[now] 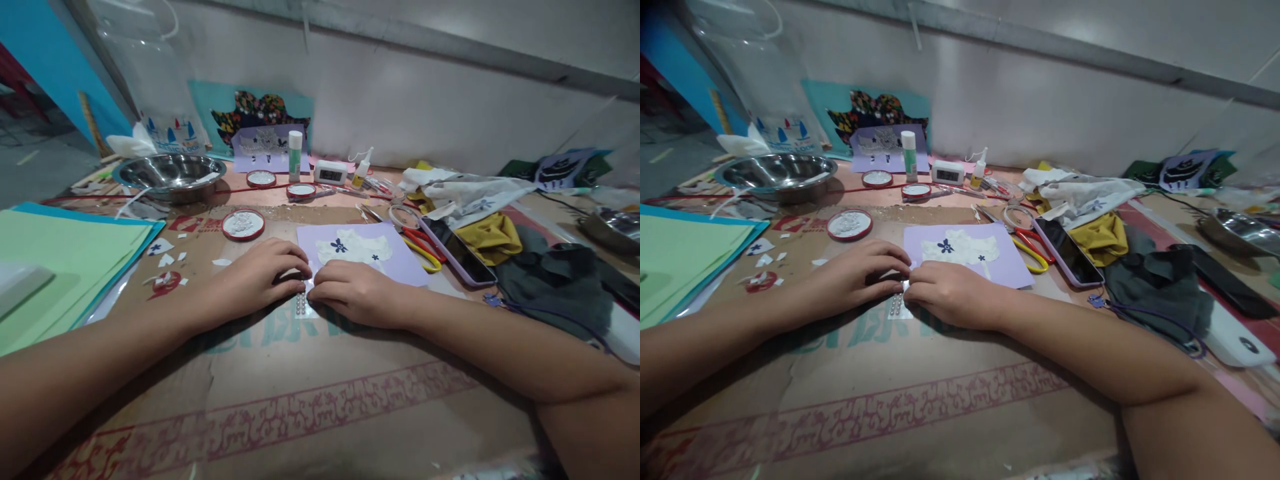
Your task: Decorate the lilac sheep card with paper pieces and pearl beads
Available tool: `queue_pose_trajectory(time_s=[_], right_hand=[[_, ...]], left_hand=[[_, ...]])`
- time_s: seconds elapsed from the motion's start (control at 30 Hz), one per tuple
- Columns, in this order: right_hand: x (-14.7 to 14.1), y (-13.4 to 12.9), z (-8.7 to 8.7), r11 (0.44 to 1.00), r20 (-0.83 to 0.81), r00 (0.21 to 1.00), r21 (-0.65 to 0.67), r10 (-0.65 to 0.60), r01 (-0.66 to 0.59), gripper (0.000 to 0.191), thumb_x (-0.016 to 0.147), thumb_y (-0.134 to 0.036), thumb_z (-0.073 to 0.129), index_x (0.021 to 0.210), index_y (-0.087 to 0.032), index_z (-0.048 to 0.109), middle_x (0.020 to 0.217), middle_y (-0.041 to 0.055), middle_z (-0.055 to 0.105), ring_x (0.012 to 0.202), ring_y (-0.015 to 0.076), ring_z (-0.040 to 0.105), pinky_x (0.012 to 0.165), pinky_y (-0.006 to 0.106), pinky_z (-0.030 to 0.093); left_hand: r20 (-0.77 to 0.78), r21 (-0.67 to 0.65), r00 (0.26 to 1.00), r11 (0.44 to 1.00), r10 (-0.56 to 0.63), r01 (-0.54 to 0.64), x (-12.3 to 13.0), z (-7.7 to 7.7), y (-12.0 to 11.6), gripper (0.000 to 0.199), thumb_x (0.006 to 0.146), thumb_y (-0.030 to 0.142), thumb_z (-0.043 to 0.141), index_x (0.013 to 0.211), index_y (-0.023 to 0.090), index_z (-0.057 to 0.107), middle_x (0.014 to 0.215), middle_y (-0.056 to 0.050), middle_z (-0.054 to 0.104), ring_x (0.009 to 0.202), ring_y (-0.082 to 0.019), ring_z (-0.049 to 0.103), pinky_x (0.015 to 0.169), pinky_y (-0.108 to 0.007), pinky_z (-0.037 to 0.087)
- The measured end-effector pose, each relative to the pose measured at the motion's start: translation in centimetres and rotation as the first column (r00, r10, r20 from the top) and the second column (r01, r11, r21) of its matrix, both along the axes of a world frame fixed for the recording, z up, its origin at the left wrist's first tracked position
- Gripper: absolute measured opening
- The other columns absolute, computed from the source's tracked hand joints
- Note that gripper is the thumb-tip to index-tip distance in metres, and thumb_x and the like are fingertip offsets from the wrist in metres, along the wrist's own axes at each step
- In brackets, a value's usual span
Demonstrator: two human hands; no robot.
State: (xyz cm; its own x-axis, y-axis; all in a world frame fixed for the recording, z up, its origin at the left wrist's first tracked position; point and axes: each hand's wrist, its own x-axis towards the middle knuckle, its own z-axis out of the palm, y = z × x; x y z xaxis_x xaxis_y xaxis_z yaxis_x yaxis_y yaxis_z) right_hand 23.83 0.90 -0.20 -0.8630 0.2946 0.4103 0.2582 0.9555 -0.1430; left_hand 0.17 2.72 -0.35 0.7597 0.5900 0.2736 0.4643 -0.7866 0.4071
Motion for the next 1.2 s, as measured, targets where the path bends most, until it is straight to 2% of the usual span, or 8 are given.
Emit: queue_pose_trajectory(time_s=[0.2,0.53,0.6,0.7,0.8,0.9,1.03,1.2], right_hand=[[0.1,-0.4,0.7,0.996,0.001,1.0,-0.084,0.014,-0.014,0.022,0.093,-0.01,0.047,0.095,-0.012,0.069,0.091,0.0117,0.07,0.085,0.0192,0.061,0.077,0.03,0.052],[0.2,-0.5,0.6,0.996,0.007,1.0,-0.084,0.007,-0.006,0.023,0.093,-0.012,0.047,0.098,-0.013,0.069,0.092,0.0115,0.071,0.084,0.0191,0.062,0.076,0.031,0.052],[0.1,-0.5,0.7,0.997,0.02,1.0,-0.076,0.005,-0.004,0.023,0.093,-0.012,0.047,0.098,-0.013,0.069,0.092,0.0113,0.07,0.084,0.0194,0.061,0.076,0.031,0.052],[0.1,-0.5,0.9,0.998,0.045,0.999,-0.066,-0.003,0.006,0.023,0.093,-0.011,0.047,0.097,-0.013,0.07,0.09,0.011,0.069,0.082,0.0193,0.06,0.074,0.031,0.051],[0.0,-0.6,0.8,0.997,0.059,0.998,-0.079,-0.018,0.023,0.024,0.094,-0.012,0.047,0.096,-0.012,0.07,0.089,0.0111,0.068,0.081,0.0194,0.059,0.072,0.031,0.05],[0.0,-0.6,0.6,0.996,0.043,0.999,-0.083,-0.026,0.03,0.024,0.095,-0.012,0.046,0.096,-0.012,0.07,0.088,0.0112,0.067,0.081,0.0194,0.059,0.071,0.03,0.049],[0.1,-0.7,0.5,0.997,0.03,0.999,-0.073,-0.034,0.036,0.023,0.096,-0.013,0.046,0.095,-0.012,0.069,0.087,0.0107,0.067,0.078,0.0188,0.057,0.069,0.03,0.048],[0.2,-0.7,0.6,0.993,-0.014,0.999,-0.115,-0.041,0.04,0.021,0.096,-0.011,0.045,0.099,-0.013,0.066,0.086,0.0095,0.068,0.078,0.0179,0.058,0.069,0.029,0.048]], left_hand=[[0.005,-0.013,1.0,1.0,0.006,-0.006,0.0,0.0,0.1,0.02,0.097,0.032,0.059,0.107,0.021,0.072,0.116,-0.008,0.067,0.112,-0.024,0.06,0.1,-0.04,0.046],[0.005,-0.005,1.0,1.0,-0.006,0.006,-0.1,-0.2,0.1,0.02,0.098,0.033,0.057,0.107,0.022,0.071,0.115,-0.007,0.067,0.112,-0.023,0.06,0.099,-0.038,0.046],[-0.005,0.058,1.0,0.998,0.003,-0.003,-0.1,-0.3,-0.1,0.02,0.097,0.033,0.058,0.106,0.021,0.071,0.115,-0.008,0.067,0.109,-0.023,0.061,0.095,-0.038,0.047],[-0.053,0.232,0.998,0.972,0.033,-0.02,-0.1,0.2,-0.3,0.02,0.098,0.033,0.057,0.098,0.021,0.073,0.108,-0.008,0.069,0.101,-0.024,0.062,0.088,-0.039,0.046],[-0.168,0.35,0.979,0.935,0.114,-0.049,-0.6,1.6,0.2,0.028,0.1,0.033,0.052,0.088,0.018,0.072,0.093,-0.007,0.072,0.09,-0.024,0.063,0.083,-0.04,0.045],[-0.218,0.406,0.929,0.893,0.299,-0.192,-2.2,3.3,1.9,0.029,0.098,0.031,0.051,0.086,0.017,0.073,0.088,-0.01,0.074,0.088,-0.026,0.065,0.081,-0.04,0.046],[-0.217,0.305,0.853,0.863,0.475,-0.403,-5.8,4.7,4.6,0.026,0.094,0.023,0.05,0.098,0.019,0.075,0.095,-0.006,0.078,0.084,-0.024,0.068,0.072,-0.034,0.047],[-0.244,0.319,0.827,0.847,0.506,-0.425,-8.6,5.0,6.1,0.027,0.092,0.03,0.052,0.093,0.022,0.078,0.09,-0.006,0.079,0.076,-0.024,0.069,0.061,-0.031,0.045]])
